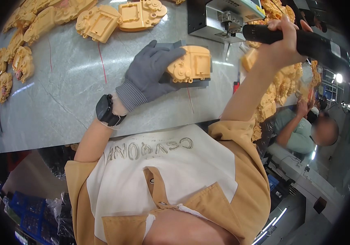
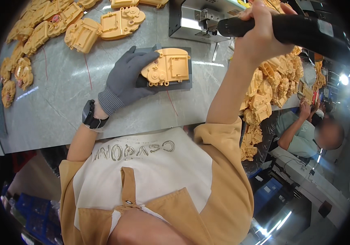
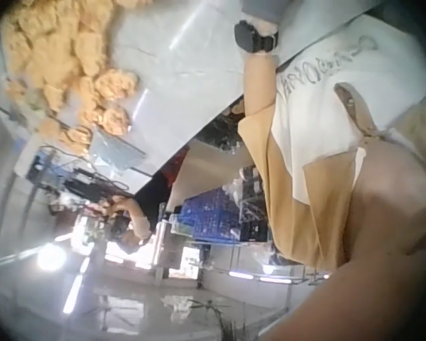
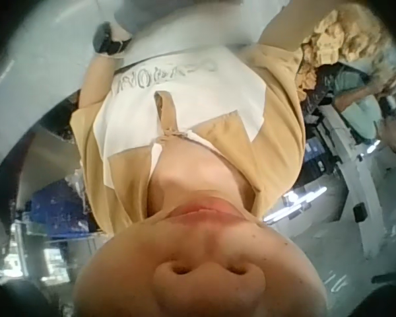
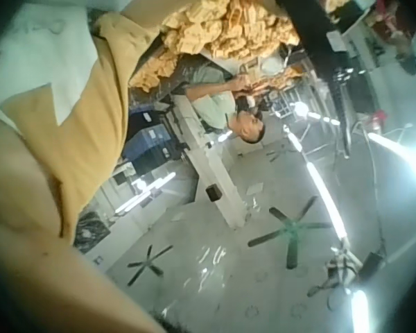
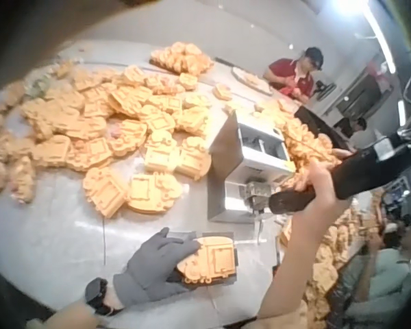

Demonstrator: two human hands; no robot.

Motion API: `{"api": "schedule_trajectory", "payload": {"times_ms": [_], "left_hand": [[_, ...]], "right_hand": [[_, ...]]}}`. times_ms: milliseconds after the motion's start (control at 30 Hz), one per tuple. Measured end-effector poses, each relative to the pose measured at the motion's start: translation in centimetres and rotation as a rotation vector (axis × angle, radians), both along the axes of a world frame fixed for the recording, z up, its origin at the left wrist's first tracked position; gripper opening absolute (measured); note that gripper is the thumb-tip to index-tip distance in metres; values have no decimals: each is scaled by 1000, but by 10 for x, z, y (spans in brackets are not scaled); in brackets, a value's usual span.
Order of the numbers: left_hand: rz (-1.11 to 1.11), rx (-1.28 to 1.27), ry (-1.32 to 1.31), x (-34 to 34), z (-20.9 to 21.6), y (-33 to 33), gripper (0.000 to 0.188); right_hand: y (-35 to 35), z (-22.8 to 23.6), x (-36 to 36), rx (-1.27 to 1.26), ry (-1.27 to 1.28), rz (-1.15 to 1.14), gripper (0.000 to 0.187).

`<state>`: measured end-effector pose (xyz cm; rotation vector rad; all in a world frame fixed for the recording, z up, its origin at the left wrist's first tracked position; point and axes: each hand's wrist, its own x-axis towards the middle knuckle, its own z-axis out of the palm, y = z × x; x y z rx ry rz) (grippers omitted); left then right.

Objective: The person uses a handheld rotary tool to drill holes into small yellow plastic components on a workbench. They repeatedly pick up parts, position them on a gray fixture, drill, and place them back among other parts. The process is repeated for multiple units throughout the clip.

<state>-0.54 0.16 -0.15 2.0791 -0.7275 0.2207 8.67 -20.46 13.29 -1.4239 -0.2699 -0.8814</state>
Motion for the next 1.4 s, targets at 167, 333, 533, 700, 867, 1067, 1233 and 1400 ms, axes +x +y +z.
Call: {"api": "schedule_trajectory", "payload": {"times_ms": [167,333,533,700,867,1067,1233,1400], "left_hand": [[-8,36,82,-2,1,-1,78],[-36,-33,94,1,1,0,78],[-14,13,98,-1,0,-2,78],[-21,-5,19,-2,-5,1,83],[-7,-1,29,-2,-7,1,78],[10,-7,60,-3,-6,1,78],[12,-40,41,-3,-9,0,77],[25,-52,11,-3,-14,0,74]], "right_hand": [[9,-18,16,-103,-16,-61,41],[14,-14,20,-126,135,-45,32],[12,-17,-36,68,156,113,45],[36,-5,-100,10,32,459,60],[64,-10,-120,5,192,340,61],[70,-17,-116,38,210,408,57],[67,-27,-110,-139,290,334,52],[74,-29,-107,-52,291,386,50]]}}
